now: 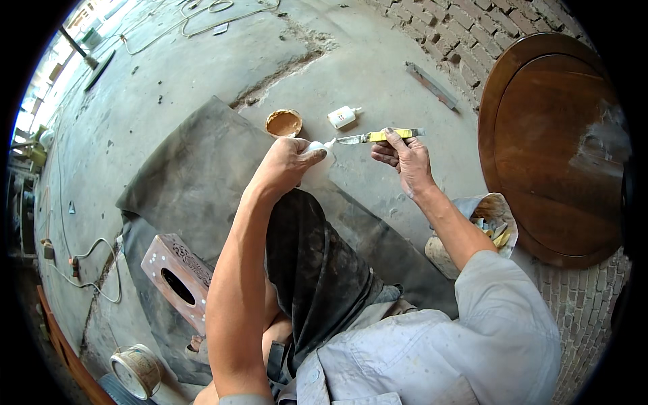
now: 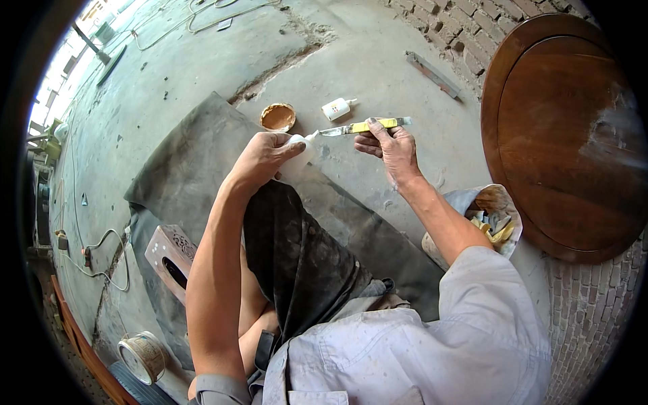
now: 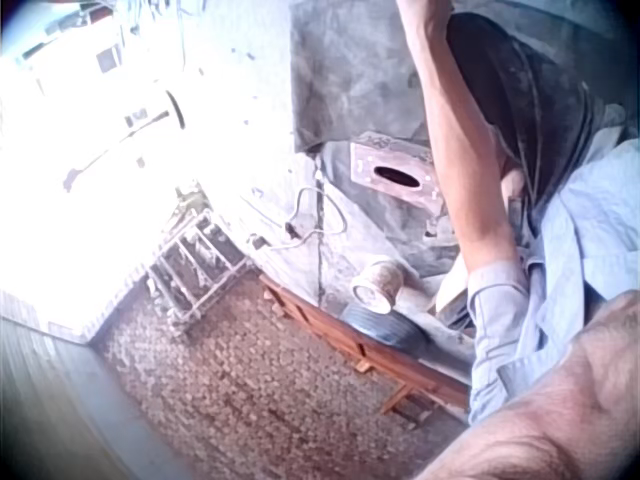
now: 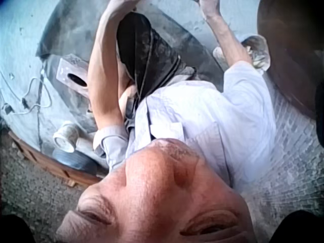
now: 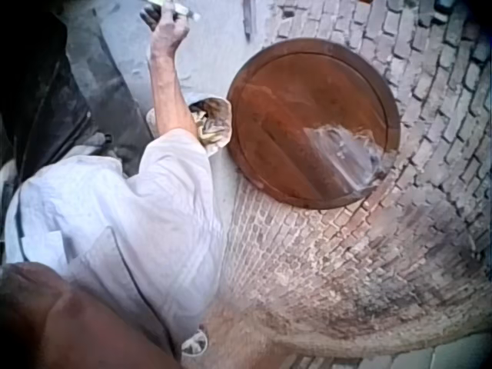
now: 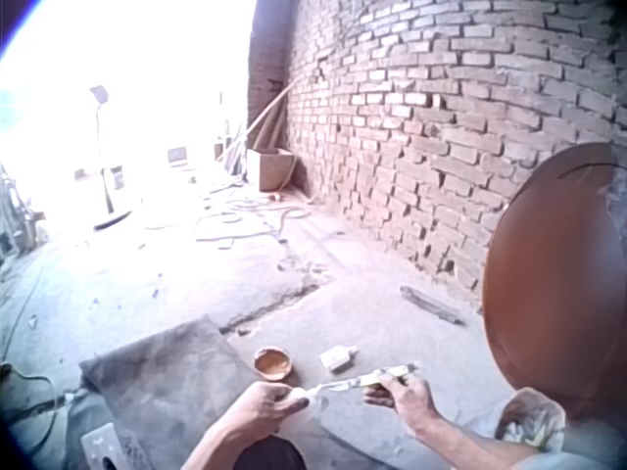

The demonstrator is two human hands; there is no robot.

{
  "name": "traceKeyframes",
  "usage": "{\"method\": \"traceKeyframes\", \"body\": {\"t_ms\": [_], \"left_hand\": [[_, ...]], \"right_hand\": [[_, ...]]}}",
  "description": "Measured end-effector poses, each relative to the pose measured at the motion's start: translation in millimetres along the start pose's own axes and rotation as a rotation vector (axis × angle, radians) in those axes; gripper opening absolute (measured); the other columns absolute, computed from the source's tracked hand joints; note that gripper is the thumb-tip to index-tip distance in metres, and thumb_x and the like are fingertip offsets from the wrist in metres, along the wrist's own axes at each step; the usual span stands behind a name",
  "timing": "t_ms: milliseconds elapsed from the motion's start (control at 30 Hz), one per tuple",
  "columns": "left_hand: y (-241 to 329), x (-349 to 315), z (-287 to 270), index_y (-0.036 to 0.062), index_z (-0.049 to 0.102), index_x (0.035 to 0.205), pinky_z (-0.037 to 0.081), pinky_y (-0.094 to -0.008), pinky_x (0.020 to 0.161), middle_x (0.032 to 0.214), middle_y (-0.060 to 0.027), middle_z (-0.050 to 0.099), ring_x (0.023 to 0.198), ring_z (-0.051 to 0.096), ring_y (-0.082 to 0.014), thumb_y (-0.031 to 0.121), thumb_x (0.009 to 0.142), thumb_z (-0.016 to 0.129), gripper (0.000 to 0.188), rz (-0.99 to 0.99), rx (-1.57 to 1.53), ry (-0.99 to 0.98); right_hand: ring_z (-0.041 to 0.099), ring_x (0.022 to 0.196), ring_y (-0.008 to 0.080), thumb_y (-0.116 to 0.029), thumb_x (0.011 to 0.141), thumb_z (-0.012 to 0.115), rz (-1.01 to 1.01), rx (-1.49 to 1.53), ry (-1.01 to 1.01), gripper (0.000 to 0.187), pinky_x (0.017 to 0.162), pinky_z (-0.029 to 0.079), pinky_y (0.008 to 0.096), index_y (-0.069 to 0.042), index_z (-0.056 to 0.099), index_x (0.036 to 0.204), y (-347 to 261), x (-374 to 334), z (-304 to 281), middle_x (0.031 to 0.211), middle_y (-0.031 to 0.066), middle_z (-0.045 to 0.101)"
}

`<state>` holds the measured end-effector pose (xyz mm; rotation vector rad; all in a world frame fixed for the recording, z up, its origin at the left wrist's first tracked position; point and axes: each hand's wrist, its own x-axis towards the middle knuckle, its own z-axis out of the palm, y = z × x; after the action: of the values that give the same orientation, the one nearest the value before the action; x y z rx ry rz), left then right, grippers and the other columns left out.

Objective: The person sits on the floor and applies white glue to a small wooden box using a brush. They then use a small tool to spread the glue and create a decorative pattern on the surface of the box.

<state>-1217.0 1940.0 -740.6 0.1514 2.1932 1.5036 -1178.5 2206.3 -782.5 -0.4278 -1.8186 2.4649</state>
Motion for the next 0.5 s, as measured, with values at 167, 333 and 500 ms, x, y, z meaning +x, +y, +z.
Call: {"method": "traceKeyframes", "body": {"t_ms": [167,333,500], "left_hand": [[-0.9,0.4,-0.3,-0.0042,0.073,0.093,0.037,-0.0298,0.05,0.063,0.0007,0.052,0.053,0.045,-0.0083,0.027,0.094,0.069,0.032,-0.005,-0.001,-0.01],[2.2,-1.5,-0.7,-0.0042,0.074,0.095,0.037,-0.0293,0.05,0.064,0.0007,0.053,0.054,0.046,-0.0085,0.027,0.094,0.069,0.032,-0.032,0.001,-0.019],[1.6,-1.7,-0.3,-0.0041,0.074,0.097,0.037,-0.0295,0.05,0.064,0.0007,0.052,0.055,0.047,-0.0085,0.028,0.094,0.069,0.033,-0.041,0.005,-0.013]], "right_hand": [[0.073,0.08,0.0186,-0.021,0.1,0.066,0.006,0.0,0.003,0.023,0.075,0.065,0.0324,0.001,0.066,0.108,-1.1,-1.9,1.8,0.095,0.0132,0.072],[0.073,0.082,0.0193,-0.022,0.1,0.067,0.005,-0.017,-0.002,0.024,0.076,0.065,0.0327,0.001,0.065,0.107,0.9,-1.5,-1.2,0.095,0.0134,0.071],[0.073,0.083,0.0194,-0.023,0.1,0.066,0.013,-0.012,0.003,0.026,0.078,0.065,0.0325,0.002,0.065,0.107,1.0,-1.2,-1.6,0.095,0.014,0.071]]}}
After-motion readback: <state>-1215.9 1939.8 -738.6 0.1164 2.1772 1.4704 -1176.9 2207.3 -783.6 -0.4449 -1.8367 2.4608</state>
